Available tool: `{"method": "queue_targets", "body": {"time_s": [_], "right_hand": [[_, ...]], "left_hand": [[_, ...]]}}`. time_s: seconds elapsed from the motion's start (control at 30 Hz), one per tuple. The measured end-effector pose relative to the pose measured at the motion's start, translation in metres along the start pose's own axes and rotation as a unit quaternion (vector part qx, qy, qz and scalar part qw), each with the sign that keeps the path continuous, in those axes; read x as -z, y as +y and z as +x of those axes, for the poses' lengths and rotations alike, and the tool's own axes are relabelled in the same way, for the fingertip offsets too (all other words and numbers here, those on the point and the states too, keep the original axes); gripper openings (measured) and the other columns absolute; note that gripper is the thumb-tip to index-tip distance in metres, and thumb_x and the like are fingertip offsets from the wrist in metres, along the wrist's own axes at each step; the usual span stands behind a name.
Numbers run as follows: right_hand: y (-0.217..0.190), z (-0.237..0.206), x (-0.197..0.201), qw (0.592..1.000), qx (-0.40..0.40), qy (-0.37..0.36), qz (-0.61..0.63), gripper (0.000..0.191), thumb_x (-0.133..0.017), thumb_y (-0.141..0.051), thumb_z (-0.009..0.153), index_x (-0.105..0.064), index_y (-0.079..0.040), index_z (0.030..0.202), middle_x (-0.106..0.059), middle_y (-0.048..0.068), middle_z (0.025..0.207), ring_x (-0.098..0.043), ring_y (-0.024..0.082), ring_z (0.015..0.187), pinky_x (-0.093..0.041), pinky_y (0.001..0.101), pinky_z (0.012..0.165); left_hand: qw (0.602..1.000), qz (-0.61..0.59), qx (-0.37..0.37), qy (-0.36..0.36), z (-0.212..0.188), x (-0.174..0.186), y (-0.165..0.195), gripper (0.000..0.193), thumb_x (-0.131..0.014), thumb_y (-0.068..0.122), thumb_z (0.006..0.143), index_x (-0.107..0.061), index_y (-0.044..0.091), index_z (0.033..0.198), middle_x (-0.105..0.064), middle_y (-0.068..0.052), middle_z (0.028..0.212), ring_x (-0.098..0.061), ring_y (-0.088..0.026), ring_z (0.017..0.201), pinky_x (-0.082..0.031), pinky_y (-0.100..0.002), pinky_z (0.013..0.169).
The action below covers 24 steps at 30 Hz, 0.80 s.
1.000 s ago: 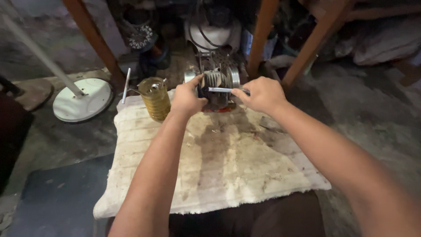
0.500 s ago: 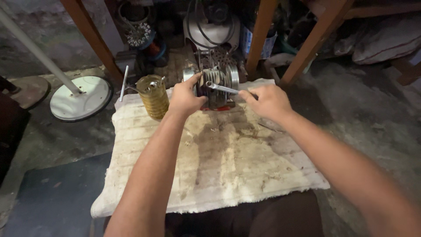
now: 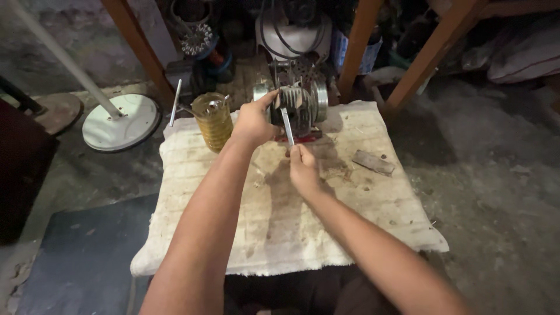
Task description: The person works on a small engine cylinder assembly set on a towel over their lap. They use a socket wrench to loosen and remove bolts from the engine head, set parts and fasteners aside, reposition the cylinder, and continue loosening components with the wrench and pliers.
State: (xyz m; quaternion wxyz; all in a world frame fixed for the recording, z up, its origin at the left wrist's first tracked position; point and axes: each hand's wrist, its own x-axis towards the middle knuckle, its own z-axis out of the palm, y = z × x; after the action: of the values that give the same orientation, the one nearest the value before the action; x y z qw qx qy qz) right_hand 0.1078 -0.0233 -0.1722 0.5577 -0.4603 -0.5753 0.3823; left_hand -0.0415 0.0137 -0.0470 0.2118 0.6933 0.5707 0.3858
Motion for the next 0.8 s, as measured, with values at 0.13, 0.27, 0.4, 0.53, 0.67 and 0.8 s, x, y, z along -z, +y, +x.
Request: {"method": "queue_targets", "body": {"time_s": [0.13,0.27,0.4,0.53,0.67,0.8], "right_hand": [[-0.012,-0.003,-0.011,0.993,-0.05,0.045,-0.1,0.035,-0.045,-0.034,0.106,-0.064,-0.008,0.093,-0.06,0.003,0.074,-0.057,0.014,0.071,-0.048,0.0336,0.069],[-0.023,-0.021,-0.021,0.991,-0.019,0.116,-0.063,0.038,-0.047,-0.036,0.107,-0.062,-0.004,0.092,-0.058,0.008,0.074,-0.054,0.018,0.071,-0.049,0.0352,0.071],[-0.025,-0.035,-0.022,0.989,-0.096,0.11,-0.027,0.046,-0.048,-0.04,0.106,-0.064,-0.003,0.084,-0.06,0.009,0.07,-0.055,0.018,0.068,-0.048,0.0363,0.067],[-0.019,-0.027,-0.027,0.98,-0.157,0.117,-0.021,0.054,-0.049,-0.045,0.108,-0.064,0.001,0.081,-0.058,0.008,0.066,-0.053,0.018,0.064,-0.046,0.0358,0.063],[-0.016,-0.021,-0.045,0.967,-0.166,0.153,-0.119,0.046,-0.055,-0.046,0.108,-0.067,-0.002,0.102,-0.061,0.004,0.087,-0.059,0.014,0.079,-0.047,0.0324,0.07],[-0.038,-0.025,-0.083,0.945,-0.202,0.114,0.231,0.045,-0.045,-0.046,0.109,-0.062,-0.005,0.101,-0.06,0.006,0.092,-0.058,0.019,0.083,-0.048,0.0347,0.073]], "left_hand": [[1.0,-0.003,0.004,0.003,-0.002,0.002,0.002,0.088,-0.09,0.009,0.057,-0.061,0.019,0.14,-0.077,-0.017,0.102,-0.077,-0.027,0.092,-0.059,-0.035,0.085],[1.0,0.001,0.016,-0.004,-0.001,0.001,0.002,0.089,-0.088,0.009,0.058,-0.06,0.02,0.141,-0.077,-0.017,0.104,-0.076,-0.028,0.093,-0.059,-0.036,0.084],[0.998,0.009,-0.05,0.026,0.0,-0.001,-0.001,0.09,-0.09,0.007,0.058,-0.061,0.019,0.142,-0.076,-0.019,0.108,-0.074,-0.031,0.101,-0.057,-0.037,0.087],[1.0,0.012,-0.02,-0.002,0.0,0.0,-0.002,0.098,-0.087,0.004,0.051,-0.057,0.02,0.143,-0.075,-0.019,0.108,-0.075,-0.031,0.1,-0.058,-0.036,0.087],[0.999,0.04,-0.034,-0.01,0.002,0.006,0.0,0.097,-0.086,0.002,0.051,-0.057,0.021,0.142,-0.073,-0.021,0.111,-0.071,-0.035,0.104,-0.056,-0.037,0.088],[0.998,0.052,0.018,-0.029,0.005,0.006,-0.001,0.085,-0.076,0.002,0.065,-0.058,0.026,0.145,-0.073,-0.022,0.112,-0.071,-0.036,0.103,-0.057,-0.038,0.088]]}}
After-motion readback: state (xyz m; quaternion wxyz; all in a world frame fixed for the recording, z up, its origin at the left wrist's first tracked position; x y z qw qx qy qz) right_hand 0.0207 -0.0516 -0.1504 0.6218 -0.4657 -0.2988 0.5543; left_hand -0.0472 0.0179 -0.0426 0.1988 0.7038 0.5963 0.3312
